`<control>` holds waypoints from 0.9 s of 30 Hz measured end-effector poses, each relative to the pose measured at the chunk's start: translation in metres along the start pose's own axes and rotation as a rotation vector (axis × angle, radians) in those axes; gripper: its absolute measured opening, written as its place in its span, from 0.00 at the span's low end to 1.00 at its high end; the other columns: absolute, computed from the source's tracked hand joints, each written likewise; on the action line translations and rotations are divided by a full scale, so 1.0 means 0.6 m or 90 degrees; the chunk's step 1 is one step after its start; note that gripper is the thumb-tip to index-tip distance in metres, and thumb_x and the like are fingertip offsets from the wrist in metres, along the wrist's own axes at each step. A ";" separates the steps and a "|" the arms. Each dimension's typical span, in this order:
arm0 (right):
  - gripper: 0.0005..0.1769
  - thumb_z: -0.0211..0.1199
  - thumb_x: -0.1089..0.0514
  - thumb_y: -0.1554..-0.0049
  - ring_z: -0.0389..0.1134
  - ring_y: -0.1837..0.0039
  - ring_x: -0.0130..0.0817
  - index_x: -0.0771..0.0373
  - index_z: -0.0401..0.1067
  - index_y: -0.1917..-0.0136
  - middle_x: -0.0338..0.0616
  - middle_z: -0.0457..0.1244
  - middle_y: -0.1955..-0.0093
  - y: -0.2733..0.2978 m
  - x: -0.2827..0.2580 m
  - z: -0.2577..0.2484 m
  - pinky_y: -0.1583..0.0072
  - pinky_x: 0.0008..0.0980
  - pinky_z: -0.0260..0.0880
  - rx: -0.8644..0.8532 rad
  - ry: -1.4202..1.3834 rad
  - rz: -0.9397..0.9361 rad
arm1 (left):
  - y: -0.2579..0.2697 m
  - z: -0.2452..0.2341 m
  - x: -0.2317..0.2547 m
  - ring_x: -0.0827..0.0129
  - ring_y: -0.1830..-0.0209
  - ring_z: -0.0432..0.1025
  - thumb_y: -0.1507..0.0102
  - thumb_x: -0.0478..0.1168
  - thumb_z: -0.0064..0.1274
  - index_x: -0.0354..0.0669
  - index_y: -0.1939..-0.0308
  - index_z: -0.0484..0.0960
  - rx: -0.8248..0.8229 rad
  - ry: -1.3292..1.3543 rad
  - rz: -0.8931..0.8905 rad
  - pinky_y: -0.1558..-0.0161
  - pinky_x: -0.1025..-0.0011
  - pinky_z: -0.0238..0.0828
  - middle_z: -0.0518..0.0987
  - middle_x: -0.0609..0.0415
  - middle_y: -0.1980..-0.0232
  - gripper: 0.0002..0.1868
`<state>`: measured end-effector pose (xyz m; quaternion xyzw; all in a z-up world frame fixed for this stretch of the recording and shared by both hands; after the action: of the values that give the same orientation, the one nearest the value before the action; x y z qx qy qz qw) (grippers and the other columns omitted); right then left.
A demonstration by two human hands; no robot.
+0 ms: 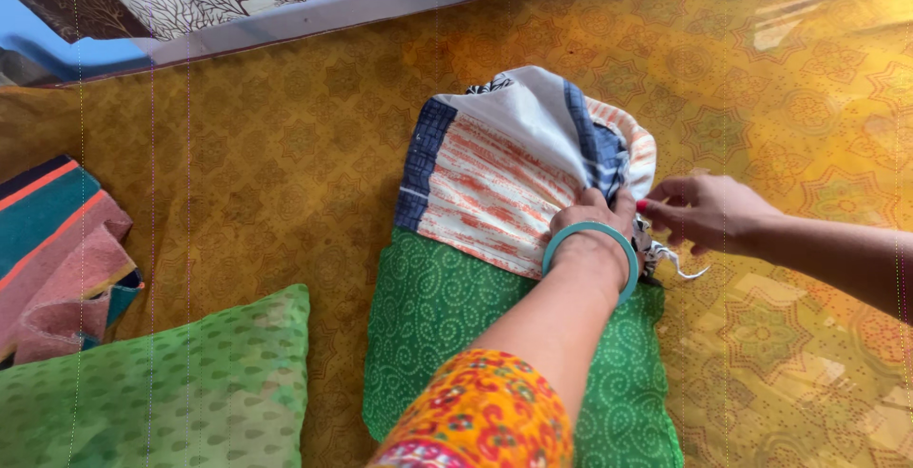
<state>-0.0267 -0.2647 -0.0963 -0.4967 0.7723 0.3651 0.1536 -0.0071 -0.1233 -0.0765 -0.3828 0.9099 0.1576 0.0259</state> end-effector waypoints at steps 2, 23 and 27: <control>0.29 0.61 0.33 0.42 0.77 0.53 0.33 0.58 0.77 0.42 0.42 0.74 0.50 0.002 -0.002 -0.015 0.52 0.37 0.80 0.036 -0.020 0.000 | -0.006 0.004 0.005 0.52 0.35 0.69 0.35 0.57 0.49 0.41 0.24 0.55 0.017 0.026 0.013 0.53 0.52 0.78 0.69 0.44 0.32 0.42; 0.23 0.63 0.34 0.43 0.77 0.59 0.33 0.49 0.80 0.45 0.42 0.74 0.63 0.012 -0.056 -0.020 0.53 0.37 0.75 0.138 0.144 0.026 | 0.038 0.021 0.006 0.52 0.44 0.74 0.35 0.58 0.50 0.36 0.22 0.49 0.023 0.052 -0.019 0.62 0.52 0.78 0.69 0.36 0.36 0.47; 0.26 0.62 0.34 0.43 0.77 0.59 0.37 0.52 0.79 0.43 0.45 0.74 0.60 0.005 -0.053 -0.015 0.53 0.39 0.76 0.126 0.103 0.013 | 0.034 0.020 0.009 0.58 0.42 0.69 0.34 0.53 0.50 0.33 0.20 0.46 0.012 -0.025 -0.021 0.66 0.56 0.78 0.72 0.44 0.38 0.47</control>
<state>-0.0133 -0.2496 -0.0698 -0.4989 0.8196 0.2471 0.1354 -0.0261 -0.1099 -0.0835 -0.3943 0.9043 0.1556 0.0498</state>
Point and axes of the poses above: each hand's wrist, its own y-axis away from the middle knuckle, its own z-axis out of the palm, x = y × z, the point moved 6 cm from there along -y, towards the middle knuckle
